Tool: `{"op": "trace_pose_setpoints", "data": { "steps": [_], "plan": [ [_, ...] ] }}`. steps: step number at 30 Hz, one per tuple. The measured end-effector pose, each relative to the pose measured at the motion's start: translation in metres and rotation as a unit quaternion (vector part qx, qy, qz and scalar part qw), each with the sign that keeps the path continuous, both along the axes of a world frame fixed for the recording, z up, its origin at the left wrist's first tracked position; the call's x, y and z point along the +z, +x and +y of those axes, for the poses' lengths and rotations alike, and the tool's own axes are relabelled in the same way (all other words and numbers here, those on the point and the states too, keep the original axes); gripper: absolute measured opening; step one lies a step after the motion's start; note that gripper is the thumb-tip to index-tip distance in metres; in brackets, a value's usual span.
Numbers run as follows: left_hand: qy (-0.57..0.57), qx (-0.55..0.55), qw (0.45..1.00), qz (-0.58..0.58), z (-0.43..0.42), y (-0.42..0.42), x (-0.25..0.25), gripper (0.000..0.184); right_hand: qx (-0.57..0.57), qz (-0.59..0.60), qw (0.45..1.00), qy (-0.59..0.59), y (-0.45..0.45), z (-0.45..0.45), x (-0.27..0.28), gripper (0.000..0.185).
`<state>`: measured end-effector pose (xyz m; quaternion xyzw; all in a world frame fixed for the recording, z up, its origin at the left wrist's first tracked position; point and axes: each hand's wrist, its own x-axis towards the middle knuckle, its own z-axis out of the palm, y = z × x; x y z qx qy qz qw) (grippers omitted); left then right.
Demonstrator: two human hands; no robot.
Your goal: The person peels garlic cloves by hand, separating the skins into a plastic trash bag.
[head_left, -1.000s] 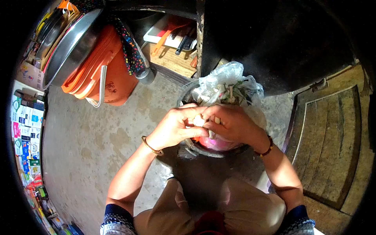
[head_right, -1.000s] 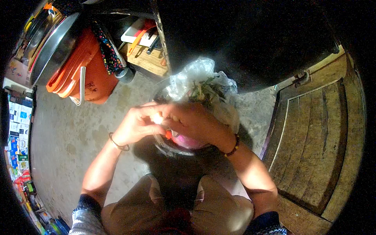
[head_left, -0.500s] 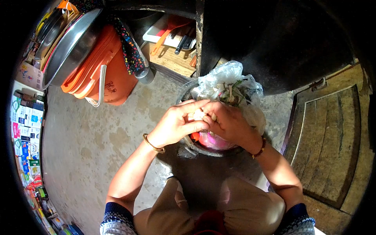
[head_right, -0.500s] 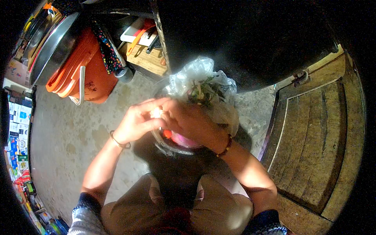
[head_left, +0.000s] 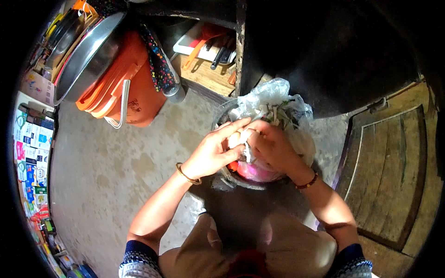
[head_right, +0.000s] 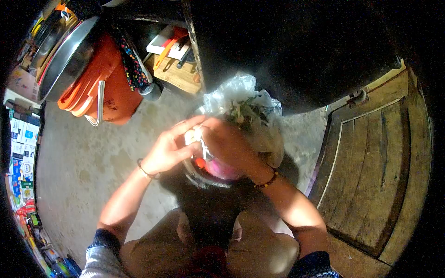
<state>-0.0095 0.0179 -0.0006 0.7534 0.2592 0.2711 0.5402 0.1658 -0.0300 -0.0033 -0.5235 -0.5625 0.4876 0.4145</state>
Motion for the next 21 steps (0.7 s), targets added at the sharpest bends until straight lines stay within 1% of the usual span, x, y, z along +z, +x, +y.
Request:
{"op": "trace_pose_setpoints", "data": {
  "steps": [1, 2, 3, 4, 5, 6, 7, 8, 10, 11, 12, 13, 14, 16, 18, 19, 20, 21],
  "plan": [
    [0.018, -0.002, 1.0, 0.0, 0.001, -0.001, -0.003, 0.048, -0.009, 0.037, 0.996, -0.08, 0.001, -0.001, -0.001, 0.011],
    [0.037, -0.005, 0.999, -0.001, 0.002, -0.001, -0.004, 0.048, -0.011, 0.17, 0.978, -0.12, 0.003, 0.0, -0.009, 0.01],
    [0.009, 0.011, 0.999, -0.035, -0.001, 0.001, -0.003, 0.045, -0.013, 0.3, 0.941, -0.158, 0.004, 0.001, -0.017, 0.01],
    [0.012, 0.009, 0.999, -0.035, -0.002, 0.002, -0.002, 0.045, -0.013, 0.3, 0.941, -0.155, 0.003, 0.001, -0.023, 0.01],
    [0.023, 0.027, 0.999, -0.035, -0.003, 0.002, 0.0, 0.044, -0.008, 0.229, 0.973, -0.04, 0.0, 0.002, -0.028, 0.01],
    [0.035, 0.047, 0.998, -0.036, -0.005, 0.003, 0.001, 0.043, -0.003, 0.191, 0.981, 0.019, 0.0, 0.003, -0.029, 0.01],
    [0.041, 0.107, 0.993, -0.04, -0.007, 0.006, 0.0, 0.035, -0.002, 0.152, 0.985, 0.077, 0.001, 0.004, -0.029, 0.01],
    [0.04, 0.107, 0.993, -0.039, -0.007, 0.006, -0.002, 0.035, 0.041, 0.141, 0.989, 0.031, 0.006, 0.003, -0.027, 0.011],
    [0.123, 0.13, 0.982, -0.06, -0.004, 0.006, -0.003, 0.03, 0.083, 0.13, 0.988, -0.015, 0.008, 0.002, -0.03, 0.011],
    [0.111, 0.143, 0.982, -0.052, -0.007, 0.007, 0.0, 0.024, 0.063, 0.114, 0.991, 0.024, 0.005, 0.0, -0.038, 0.012],
    [0.11, 0.143, 0.982, -0.051, -0.009, 0.007, 0.003, 0.024, 0.052, 0.106, 0.992, 0.044, 0.003, -0.001, -0.034, 0.012],
    [0.139, 0.146, 0.979, -0.033, -0.01, 0.008, 0.004, 0.021, 0.041, 0.097, 0.992, 0.063, -0.001, -0.002, -0.024, 0.012],
    [0.167, 0.15, 0.974, -0.016, -0.01, 0.007, 0.005, 0.019, 0.008, 0.147, 0.988, -0.044, -0.001, -0.006, -0.006, 0.012],
    [0.175, 0.155, 0.972, -0.007, -0.011, 0.006, 0.008, 0.018, -0.023, 0.195, 0.969, -0.153, -0.002, -0.007, 0.012, 0.012],
    [0.182, 0.16, 0.97, 0.002, -0.009, 0.005, 0.007, 0.017, -0.015, 0.22, 0.963, -0.152, 0.0, -0.007, 0.014, 0.011],
    [0.214, 0.155, 0.964, 0.001, -0.008, 0.005, 0.007, 0.018, -0.012, 0.229, 0.961, -0.151, 0.001, -0.007, 0.013, 0.011],
    [0.247, 0.151, 0.957, 0.0, -0.007, 0.004, 0.007, 0.019, -0.023, 0.199, 0.972, -0.119, 0.002, -0.007, 0.011, 0.009],
    [0.246, 0.151, 0.957, 0.0, -0.007, 0.005, 0.008, 0.019, -0.028, 0.184, 0.977, -0.103, 0.002, -0.007, 0.01, 0.008]
  ]
}}
